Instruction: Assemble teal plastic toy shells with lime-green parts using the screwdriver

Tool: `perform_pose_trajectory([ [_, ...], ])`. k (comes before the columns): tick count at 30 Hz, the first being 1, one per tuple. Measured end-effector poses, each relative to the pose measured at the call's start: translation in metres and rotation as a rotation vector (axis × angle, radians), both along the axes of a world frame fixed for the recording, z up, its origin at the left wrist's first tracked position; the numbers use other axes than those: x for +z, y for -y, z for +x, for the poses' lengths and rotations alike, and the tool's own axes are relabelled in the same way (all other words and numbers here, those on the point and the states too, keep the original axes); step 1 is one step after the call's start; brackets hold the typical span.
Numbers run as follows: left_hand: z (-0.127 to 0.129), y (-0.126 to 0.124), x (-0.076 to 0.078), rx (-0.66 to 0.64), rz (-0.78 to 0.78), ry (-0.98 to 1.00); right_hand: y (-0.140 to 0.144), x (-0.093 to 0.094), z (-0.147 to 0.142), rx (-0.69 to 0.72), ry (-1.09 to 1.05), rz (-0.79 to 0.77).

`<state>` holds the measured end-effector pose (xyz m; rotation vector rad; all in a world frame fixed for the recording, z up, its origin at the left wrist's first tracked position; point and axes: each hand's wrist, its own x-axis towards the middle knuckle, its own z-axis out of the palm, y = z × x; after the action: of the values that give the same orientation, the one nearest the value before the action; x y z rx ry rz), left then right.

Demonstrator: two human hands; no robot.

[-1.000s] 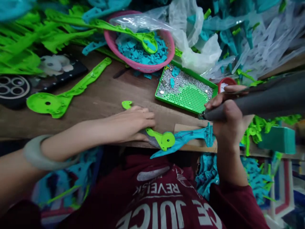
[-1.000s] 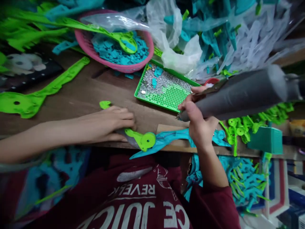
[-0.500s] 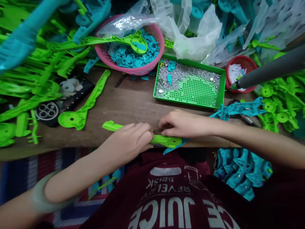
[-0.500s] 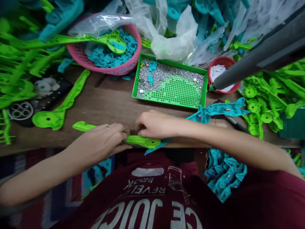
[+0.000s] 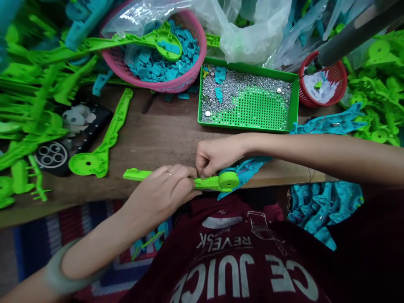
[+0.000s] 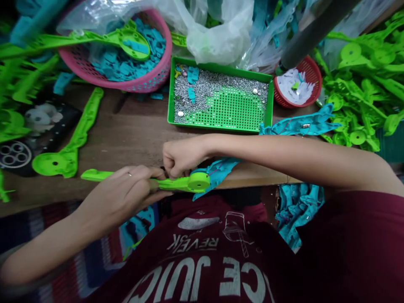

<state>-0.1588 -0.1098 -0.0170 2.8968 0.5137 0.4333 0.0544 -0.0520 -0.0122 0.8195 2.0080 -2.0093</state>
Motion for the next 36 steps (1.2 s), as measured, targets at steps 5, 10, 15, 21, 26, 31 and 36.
perform_pose_trajectory([
  [5,0.003,0.0,0.001,-0.006,0.002,0.003,-0.002,-0.002,0.0,0.01,0.028,-0.039],
  [10,0.005,0.0,0.005,-0.015,0.025,-0.014,-0.003,-0.007,0.001,0.02,0.017,-0.078],
  [15,0.007,0.0,0.009,-0.001,0.037,-0.035,-0.004,-0.008,-0.001,0.057,0.006,-0.05],
  [21,0.005,-0.001,0.009,-0.004,0.015,-0.053,-0.007,-0.005,-0.003,0.111,-0.029,0.039],
  [26,0.003,-0.003,0.007,0.005,-0.054,-0.072,-0.008,-0.01,-0.002,0.101,-0.042,0.014],
  [31,0.002,-0.002,0.008,0.017,-0.124,-0.082,-0.007,-0.006,-0.003,0.119,-0.028,0.071],
  [36,0.002,0.0,0.008,0.081,-0.24,-0.112,-0.001,0.003,-0.007,0.133,-0.027,0.346],
])
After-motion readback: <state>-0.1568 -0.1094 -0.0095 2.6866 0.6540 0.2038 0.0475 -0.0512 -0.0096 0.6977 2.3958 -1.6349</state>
